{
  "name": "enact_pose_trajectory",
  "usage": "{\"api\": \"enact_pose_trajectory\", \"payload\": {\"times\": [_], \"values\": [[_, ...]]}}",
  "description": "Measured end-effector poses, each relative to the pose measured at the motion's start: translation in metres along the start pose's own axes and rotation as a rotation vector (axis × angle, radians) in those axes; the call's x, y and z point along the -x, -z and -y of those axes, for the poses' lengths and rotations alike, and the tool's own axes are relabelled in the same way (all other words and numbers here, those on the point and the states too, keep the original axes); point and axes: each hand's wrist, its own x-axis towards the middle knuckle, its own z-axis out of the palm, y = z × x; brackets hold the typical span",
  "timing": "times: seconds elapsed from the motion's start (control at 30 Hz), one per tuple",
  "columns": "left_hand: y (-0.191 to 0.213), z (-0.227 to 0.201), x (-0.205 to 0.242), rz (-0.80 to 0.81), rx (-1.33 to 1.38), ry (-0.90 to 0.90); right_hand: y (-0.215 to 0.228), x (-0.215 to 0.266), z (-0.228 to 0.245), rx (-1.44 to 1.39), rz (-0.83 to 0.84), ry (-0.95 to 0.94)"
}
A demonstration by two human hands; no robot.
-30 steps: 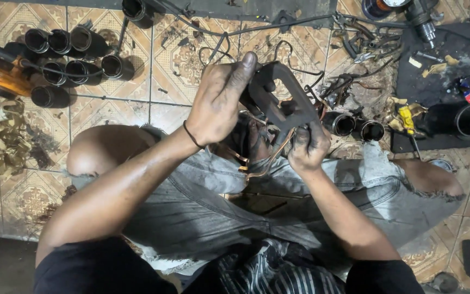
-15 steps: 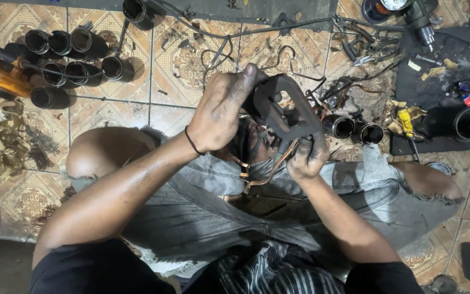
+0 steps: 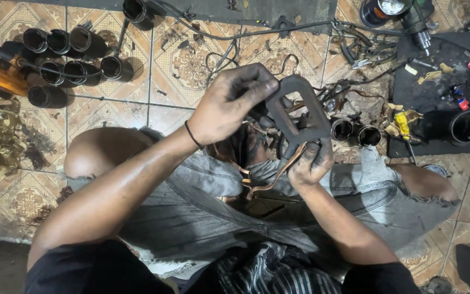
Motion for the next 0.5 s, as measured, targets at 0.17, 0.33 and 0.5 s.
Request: {"api": "enact_pose_trajectory", "payload": {"times": [0.17, 0.33, 0.5], "values": [[0.007, -0.017, -0.005, -0.008, -0.309, -0.173, -0.005, -0.007, 0.012, 0.014, -0.008, -0.012], [0.013, -0.021, -0.006, -0.009, -0.405, -0.241, -0.015, -0.012, 0.023, 0.063, -0.029, -0.002], [0.022, -0.024, -0.006, 0.052, -0.476, -0.32, 0.013, 0.019, -0.018, 0.088, -0.031, 0.02]]}}
